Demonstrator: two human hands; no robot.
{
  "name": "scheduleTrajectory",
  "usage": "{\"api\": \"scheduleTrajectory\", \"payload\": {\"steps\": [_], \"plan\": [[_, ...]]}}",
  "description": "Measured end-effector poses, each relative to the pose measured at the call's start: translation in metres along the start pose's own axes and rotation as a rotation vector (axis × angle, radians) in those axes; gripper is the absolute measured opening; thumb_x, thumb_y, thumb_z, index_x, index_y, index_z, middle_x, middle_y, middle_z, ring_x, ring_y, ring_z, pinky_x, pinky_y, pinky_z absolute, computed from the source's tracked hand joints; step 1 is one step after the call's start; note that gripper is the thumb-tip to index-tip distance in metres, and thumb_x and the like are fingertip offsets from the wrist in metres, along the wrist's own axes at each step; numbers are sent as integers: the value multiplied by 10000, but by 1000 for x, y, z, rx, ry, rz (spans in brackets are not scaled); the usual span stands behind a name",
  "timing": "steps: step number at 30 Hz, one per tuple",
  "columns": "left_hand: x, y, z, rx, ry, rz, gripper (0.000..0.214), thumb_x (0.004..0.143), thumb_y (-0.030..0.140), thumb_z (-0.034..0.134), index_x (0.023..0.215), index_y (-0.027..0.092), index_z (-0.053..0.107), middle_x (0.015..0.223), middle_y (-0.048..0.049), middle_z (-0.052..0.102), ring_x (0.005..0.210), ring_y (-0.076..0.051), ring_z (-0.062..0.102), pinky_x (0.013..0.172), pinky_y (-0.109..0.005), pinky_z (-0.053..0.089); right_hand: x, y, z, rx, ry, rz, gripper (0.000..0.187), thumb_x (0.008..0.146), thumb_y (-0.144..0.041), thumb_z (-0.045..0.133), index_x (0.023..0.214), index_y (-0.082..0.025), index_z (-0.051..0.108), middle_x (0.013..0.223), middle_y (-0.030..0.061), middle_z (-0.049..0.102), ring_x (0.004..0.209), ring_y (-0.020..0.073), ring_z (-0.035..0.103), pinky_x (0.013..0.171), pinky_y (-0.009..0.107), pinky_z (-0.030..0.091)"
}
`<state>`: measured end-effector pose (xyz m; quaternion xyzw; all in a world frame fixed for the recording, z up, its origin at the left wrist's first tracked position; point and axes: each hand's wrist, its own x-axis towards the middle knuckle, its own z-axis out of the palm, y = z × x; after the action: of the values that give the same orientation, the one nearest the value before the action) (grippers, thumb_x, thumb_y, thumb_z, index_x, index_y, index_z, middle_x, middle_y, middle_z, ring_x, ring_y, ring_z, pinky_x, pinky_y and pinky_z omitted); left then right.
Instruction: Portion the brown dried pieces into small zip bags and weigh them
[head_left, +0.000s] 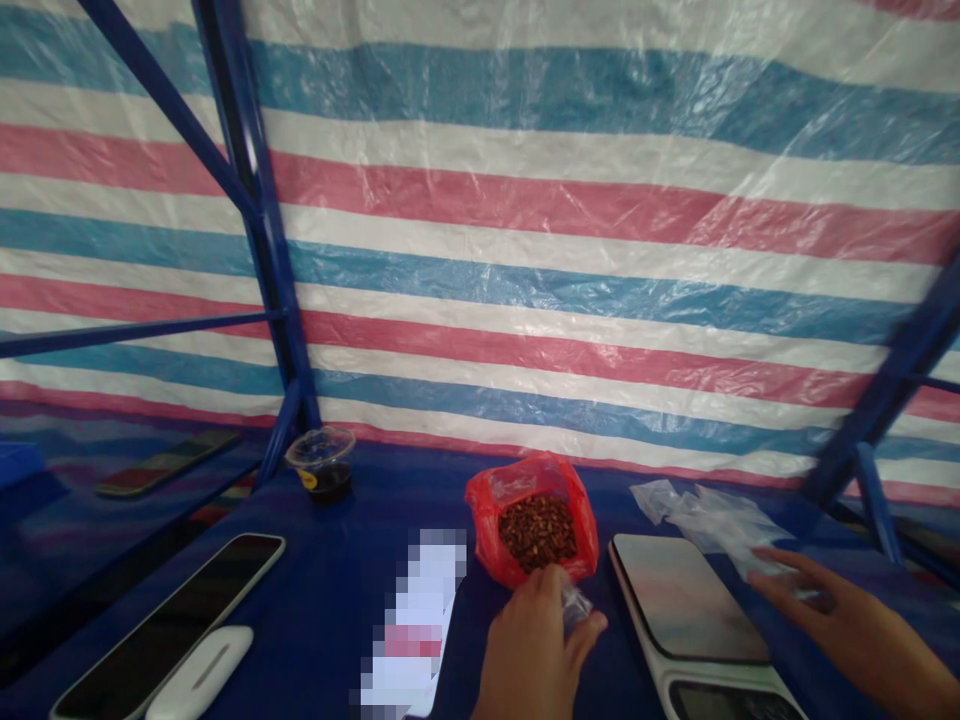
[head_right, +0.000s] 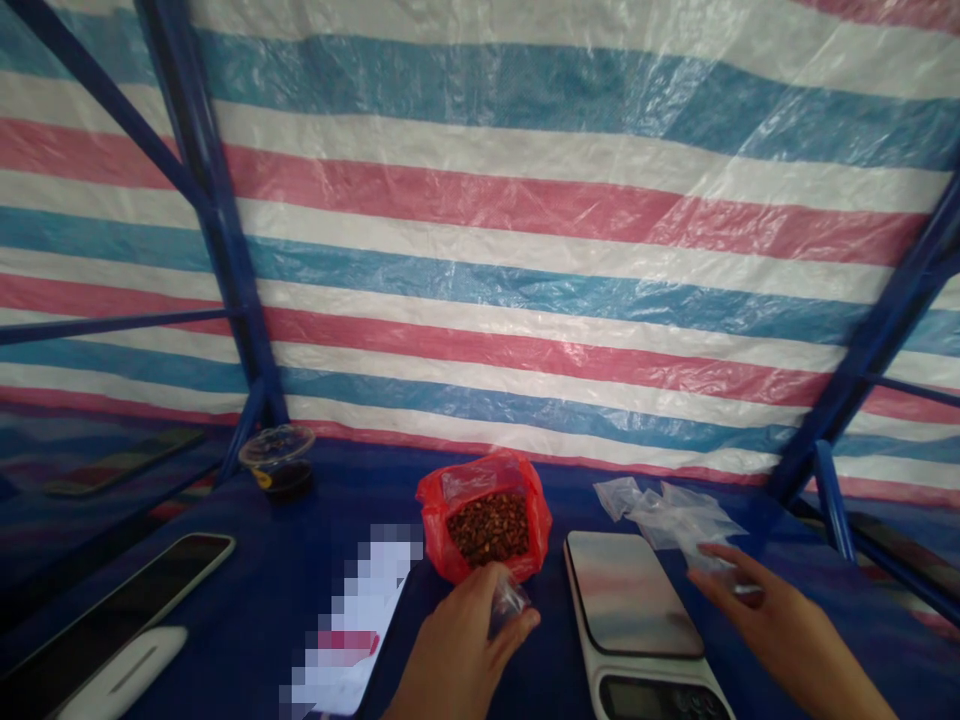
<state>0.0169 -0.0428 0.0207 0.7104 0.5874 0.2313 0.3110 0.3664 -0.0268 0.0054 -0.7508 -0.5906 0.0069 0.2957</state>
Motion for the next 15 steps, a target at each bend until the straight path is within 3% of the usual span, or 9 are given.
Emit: {"api": "scheduleTrajectory", "payload": {"steps": [3,6,9,12,15], "plan": [[-1,6,1,59,-30,-14,295,980,299,652,1244,178,702,1254,-158,753,1202,-368,712,983,-457,546,4,-58,0,200,-178,-69,470,815,-561,621,1179,-308,778,867,97,831,791,338,793,709,414,632],[-1,12,0,122,-32,-54,369,984,289,655,1327,159,691,1328,-194,722,1273,-400,673,1045,-523,533,7,-134,10,226,-291,-325,406,811,-421,690,1173,-268,791,945,67,814,830,293,754,780,381,597],[-1,15,-2,178,-32,-74,422,983,292,664,1378,144,679,1372,-217,702,1315,-424,640,1074,-567,516,15,-195,29,144,-411,-638,276,881,-219,649,1102,-257,810,1128,74,791,1017,258,737,906,332,560],[-1,15,-4,215,-47,-96,428,990,296,662,1388,140,678,1388,-211,698,1328,-413,628,1094,-556,508,28,-223,49,-160,-424,-824,279,894,-153,686,1132,-220,818,1238,123,749,1172,284,698,1005,358,535],[-3,14,-6,239,-27,-108,423,999,306,668,1392,151,676,1410,-192,688,1352,-384,613,1123,-519,495,40,-227,61,-366,-446,-892,224,868,-138,754,1078,-157,831,1230,175,743,1239,329,664,1079,415,503]]}}
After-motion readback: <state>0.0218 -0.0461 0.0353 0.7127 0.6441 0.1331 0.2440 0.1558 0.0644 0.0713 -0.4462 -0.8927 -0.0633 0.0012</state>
